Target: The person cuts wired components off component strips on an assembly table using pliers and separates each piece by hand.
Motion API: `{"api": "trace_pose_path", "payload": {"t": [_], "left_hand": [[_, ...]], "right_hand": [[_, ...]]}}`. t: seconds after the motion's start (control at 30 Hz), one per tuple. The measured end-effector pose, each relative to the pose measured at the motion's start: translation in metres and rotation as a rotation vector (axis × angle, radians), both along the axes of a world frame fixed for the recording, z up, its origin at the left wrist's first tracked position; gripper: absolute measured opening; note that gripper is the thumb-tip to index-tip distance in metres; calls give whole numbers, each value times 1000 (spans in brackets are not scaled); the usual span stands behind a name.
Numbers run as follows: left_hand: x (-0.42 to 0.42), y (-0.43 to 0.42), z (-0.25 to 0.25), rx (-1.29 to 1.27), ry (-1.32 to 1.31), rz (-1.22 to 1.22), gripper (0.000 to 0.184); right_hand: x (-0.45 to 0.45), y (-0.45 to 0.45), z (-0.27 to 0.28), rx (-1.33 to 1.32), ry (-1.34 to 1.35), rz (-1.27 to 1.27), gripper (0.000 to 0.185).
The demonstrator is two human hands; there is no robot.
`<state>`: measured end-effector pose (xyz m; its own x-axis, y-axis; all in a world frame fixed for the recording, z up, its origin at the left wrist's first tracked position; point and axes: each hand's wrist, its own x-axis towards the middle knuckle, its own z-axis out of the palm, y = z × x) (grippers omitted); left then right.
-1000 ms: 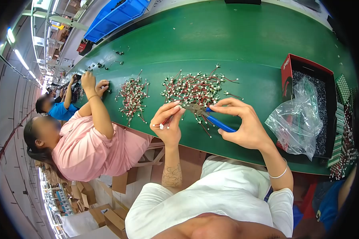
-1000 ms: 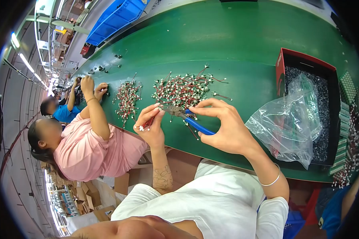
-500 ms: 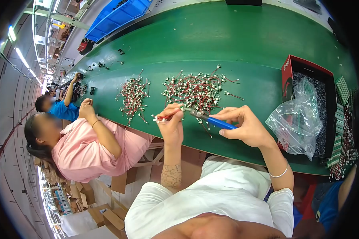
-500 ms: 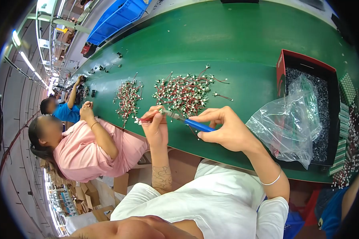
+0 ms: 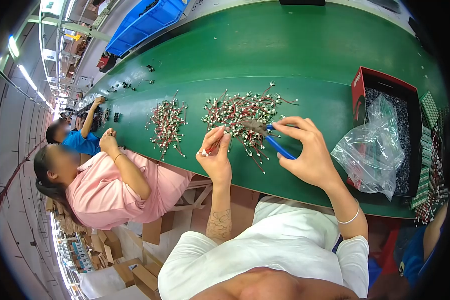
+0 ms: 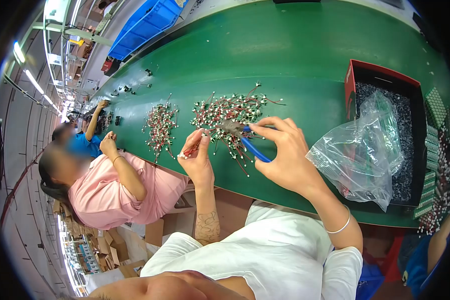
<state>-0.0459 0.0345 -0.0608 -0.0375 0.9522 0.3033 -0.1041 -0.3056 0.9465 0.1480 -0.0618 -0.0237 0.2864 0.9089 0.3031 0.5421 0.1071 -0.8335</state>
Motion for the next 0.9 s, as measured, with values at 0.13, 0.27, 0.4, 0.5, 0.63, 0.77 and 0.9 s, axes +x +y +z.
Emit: {"api": "trace_pose_path", "payload": {"t": [0.13, 0.27, 0.4, 0.5, 0.63, 0.77, 0.9], "left_hand": [[-3, -6, 7, 90, 26, -49, 14], [-5, -9, 11, 190, 75, -93, 17], [-5, -7, 14, 179, 83, -75, 18], [-4, -6, 15, 198, 98, -74, 19], [-6, -4, 16, 258, 145, -93, 19], [-15, 3, 8, 197, -28, -271, 16], [-7, -2, -1, -54, -377, -313, 13]], "right_hand": [[0, -1, 2, 1, 145, 177, 47], [0, -2, 3, -28, 239, 246, 50], [1, -1, 5, -10, 254, 250, 50], [2, -1, 5, -13, 271, 254, 50], [1, -1, 5, -42, 316, 262, 47], [7, -4, 12, -205, 512, 336, 42], [6, -2, 4, -225, 694, 367, 39]]}}
